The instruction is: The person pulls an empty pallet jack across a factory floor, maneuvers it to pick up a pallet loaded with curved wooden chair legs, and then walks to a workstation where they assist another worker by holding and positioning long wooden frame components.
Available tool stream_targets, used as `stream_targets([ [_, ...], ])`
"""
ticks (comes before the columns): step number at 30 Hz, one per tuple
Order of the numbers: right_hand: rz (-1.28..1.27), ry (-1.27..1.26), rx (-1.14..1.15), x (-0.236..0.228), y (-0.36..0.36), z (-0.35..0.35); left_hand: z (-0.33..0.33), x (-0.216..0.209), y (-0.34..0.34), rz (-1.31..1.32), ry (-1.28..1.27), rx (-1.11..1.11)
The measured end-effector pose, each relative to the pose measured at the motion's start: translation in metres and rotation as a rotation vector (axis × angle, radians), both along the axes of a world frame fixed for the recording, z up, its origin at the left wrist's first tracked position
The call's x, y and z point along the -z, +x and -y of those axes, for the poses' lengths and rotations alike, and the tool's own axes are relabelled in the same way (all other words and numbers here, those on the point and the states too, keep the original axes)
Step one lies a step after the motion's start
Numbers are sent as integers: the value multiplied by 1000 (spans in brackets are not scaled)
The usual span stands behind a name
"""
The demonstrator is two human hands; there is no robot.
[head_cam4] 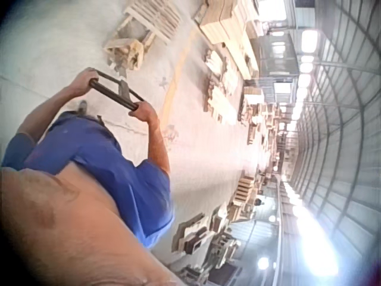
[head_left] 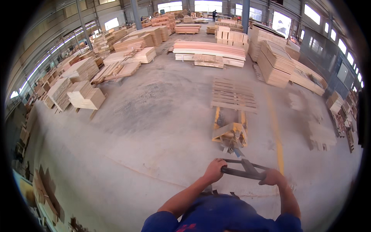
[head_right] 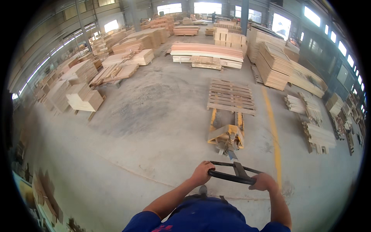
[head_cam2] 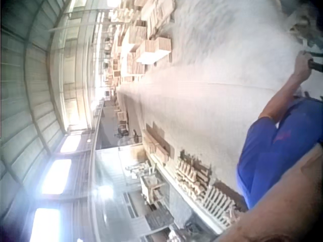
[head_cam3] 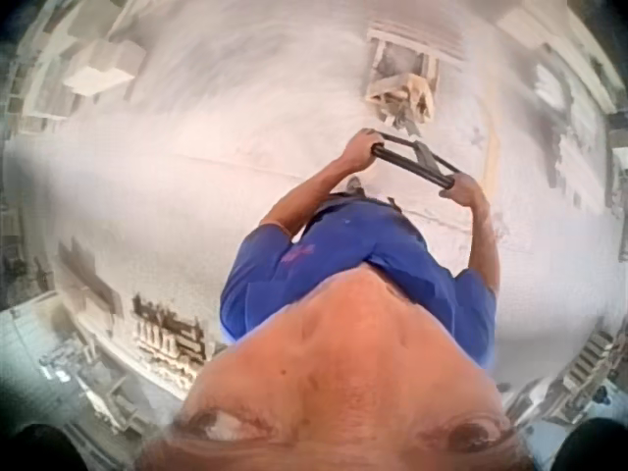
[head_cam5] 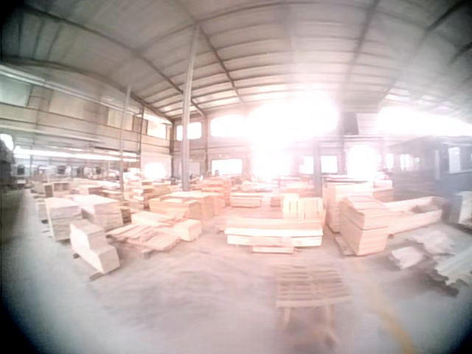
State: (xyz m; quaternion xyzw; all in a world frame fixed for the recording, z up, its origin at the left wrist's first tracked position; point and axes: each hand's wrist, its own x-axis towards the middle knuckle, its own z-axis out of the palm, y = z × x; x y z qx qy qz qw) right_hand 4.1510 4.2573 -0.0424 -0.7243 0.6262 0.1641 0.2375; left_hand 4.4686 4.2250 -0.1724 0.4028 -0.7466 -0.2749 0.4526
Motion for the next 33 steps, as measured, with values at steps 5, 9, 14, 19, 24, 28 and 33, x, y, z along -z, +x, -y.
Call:
stream_targets([
  [5,-54,-77,-48,3,19,-62,-56,5,12,-39,-29,-36],
  [9,-35,-78,-8,13,46,-132,-122,7,39,-3,-48,-22],
  [14,6,-94,16,19,76,-217,-211,27,62,20,30,-47],
  [19,5,-135,83,26,96,-302,-286,37,84,23,-16,5],
  [24,164,-592,151,41,106,-380,-342,17,107,-19,-69,73],
  [28,68,-1042,-77,45,118,-435,-386,-1,119,45,-51,102],
  [33,44,-1040,-73,32,133,-491,-444,-17,134,-59,-54,122],
])
